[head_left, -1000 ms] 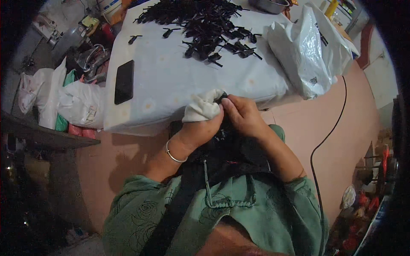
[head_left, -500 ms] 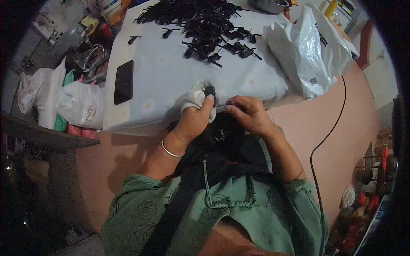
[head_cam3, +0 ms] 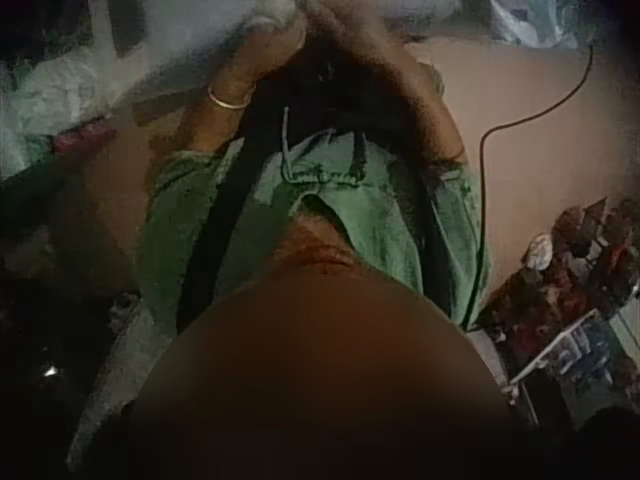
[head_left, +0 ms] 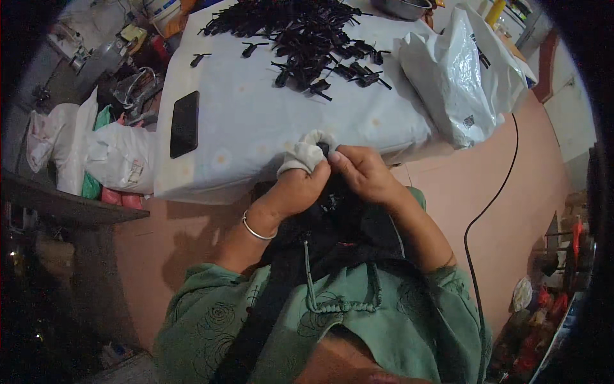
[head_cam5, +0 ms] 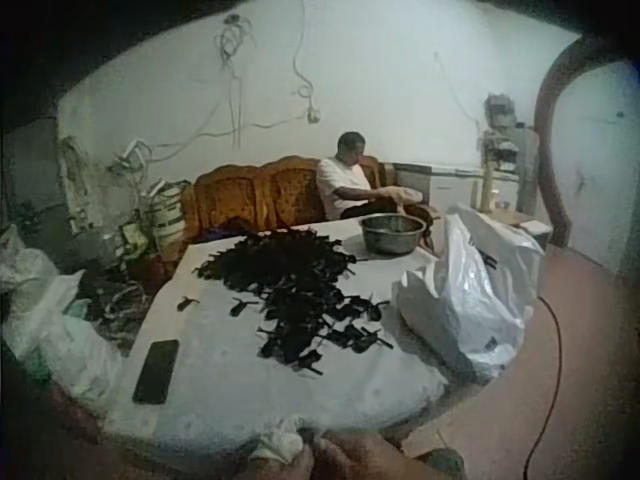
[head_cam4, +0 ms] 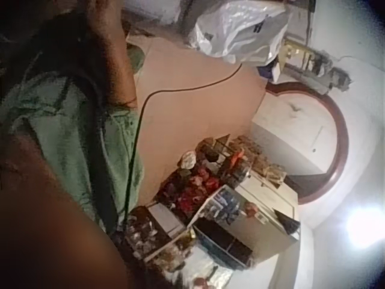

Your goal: The recorder is cleaning and inspecting small black plastic components using a white cloth.

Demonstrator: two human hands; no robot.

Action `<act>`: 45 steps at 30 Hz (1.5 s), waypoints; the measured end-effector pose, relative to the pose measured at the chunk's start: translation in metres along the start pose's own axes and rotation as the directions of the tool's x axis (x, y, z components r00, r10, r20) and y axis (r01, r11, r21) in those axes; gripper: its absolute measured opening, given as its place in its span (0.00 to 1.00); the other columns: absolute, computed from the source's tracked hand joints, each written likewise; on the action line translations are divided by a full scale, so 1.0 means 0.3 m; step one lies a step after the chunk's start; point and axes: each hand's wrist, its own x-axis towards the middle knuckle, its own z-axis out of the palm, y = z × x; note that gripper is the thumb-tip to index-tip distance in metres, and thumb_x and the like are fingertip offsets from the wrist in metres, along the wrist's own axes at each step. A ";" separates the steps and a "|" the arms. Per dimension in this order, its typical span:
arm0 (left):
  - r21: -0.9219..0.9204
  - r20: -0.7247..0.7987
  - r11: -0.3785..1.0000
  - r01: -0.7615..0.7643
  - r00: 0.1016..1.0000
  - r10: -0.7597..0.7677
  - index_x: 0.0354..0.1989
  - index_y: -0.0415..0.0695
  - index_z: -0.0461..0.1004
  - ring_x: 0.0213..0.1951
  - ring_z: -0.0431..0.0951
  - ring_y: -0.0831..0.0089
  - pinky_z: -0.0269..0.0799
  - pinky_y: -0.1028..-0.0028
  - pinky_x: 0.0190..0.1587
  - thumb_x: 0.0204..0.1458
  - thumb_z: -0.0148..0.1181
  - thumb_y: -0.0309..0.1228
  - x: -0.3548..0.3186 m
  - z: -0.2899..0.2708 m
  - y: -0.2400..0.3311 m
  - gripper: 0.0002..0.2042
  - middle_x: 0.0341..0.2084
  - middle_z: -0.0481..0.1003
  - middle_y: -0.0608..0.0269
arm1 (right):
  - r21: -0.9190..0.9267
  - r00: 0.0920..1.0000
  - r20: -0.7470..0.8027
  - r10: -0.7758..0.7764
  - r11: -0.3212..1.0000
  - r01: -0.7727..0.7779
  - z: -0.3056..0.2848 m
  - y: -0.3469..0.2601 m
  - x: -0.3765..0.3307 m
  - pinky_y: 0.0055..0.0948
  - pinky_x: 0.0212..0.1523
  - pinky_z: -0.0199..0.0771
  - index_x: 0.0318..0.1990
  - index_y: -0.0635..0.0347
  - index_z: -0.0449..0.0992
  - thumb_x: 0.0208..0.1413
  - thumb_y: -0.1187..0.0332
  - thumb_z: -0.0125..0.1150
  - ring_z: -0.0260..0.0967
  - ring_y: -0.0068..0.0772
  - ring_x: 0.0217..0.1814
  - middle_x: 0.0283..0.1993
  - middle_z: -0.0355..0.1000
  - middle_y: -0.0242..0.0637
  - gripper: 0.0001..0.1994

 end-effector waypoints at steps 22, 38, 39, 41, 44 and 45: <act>0.255 -0.084 0.967 -0.003 0.996 0.025 0.38 0.37 0.69 0.31 0.72 0.64 0.67 0.72 0.36 0.46 0.52 0.24 0.006 -0.047 -0.035 0.10 0.30 0.71 0.51 | -0.696 0.972 -0.220 -0.079 0.711 -0.099 -0.041 0.119 0.277 0.43 0.30 0.66 0.29 0.58 0.68 0.43 0.67 0.52 0.66 0.50 0.29 0.25 0.68 0.46 0.07; -0.150 -0.011 0.978 0.145 0.989 -0.148 0.42 0.38 0.66 0.23 0.69 0.81 0.66 0.79 0.25 0.48 0.52 0.26 0.040 -0.038 0.028 0.12 0.22 0.70 0.68 | -0.216 0.974 -0.204 -0.102 0.975 0.057 -0.008 -0.026 0.030 0.25 0.20 0.59 0.25 0.62 0.69 0.47 0.71 0.58 0.59 0.27 0.18 0.21 0.64 0.39 0.05; -0.184 0.024 0.976 0.120 0.993 -0.117 0.42 0.38 0.66 0.23 0.68 0.84 0.65 0.81 0.24 0.49 0.51 0.26 0.031 -0.032 0.035 0.12 0.21 0.69 0.70 | -0.213 0.973 -0.206 -0.103 0.975 0.058 -0.005 -0.021 0.033 0.25 0.20 0.59 0.25 0.62 0.69 0.47 0.71 0.58 0.59 0.27 0.18 0.21 0.64 0.39 0.05; -0.216 0.060 0.972 0.096 0.995 -0.085 0.42 0.38 0.66 0.22 0.68 0.86 0.65 0.82 0.23 0.49 0.51 0.26 0.025 -0.027 0.054 0.12 0.21 0.69 0.71 | 0.135 0.974 -0.200 0.110 0.987 -0.084 0.002 0.002 0.043 0.22 0.21 0.56 0.24 0.64 0.68 0.50 0.68 0.56 0.54 0.19 0.20 0.17 0.60 0.33 0.09; -0.162 0.078 0.961 0.224 0.974 -0.214 0.42 0.39 0.66 0.22 0.67 0.86 0.65 0.82 0.23 0.49 0.50 0.26 0.029 -0.027 0.092 0.11 0.20 0.68 0.72 | 0.171 0.991 -0.134 -0.017 0.984 0.040 0.004 0.029 0.038 0.27 0.20 0.57 0.23 0.66 0.67 0.52 0.65 0.53 0.53 0.27 0.17 0.15 0.59 0.39 0.13; -0.131 0.063 0.960 0.248 0.968 -0.242 0.41 0.38 0.66 0.22 0.69 0.82 0.66 0.81 0.24 0.48 0.51 0.25 0.032 -0.027 0.102 0.11 0.20 0.69 0.70 | 0.170 0.991 -0.134 -0.016 0.985 0.039 0.001 0.021 0.033 0.27 0.20 0.57 0.23 0.66 0.67 0.52 0.65 0.53 0.53 0.27 0.17 0.15 0.59 0.39 0.13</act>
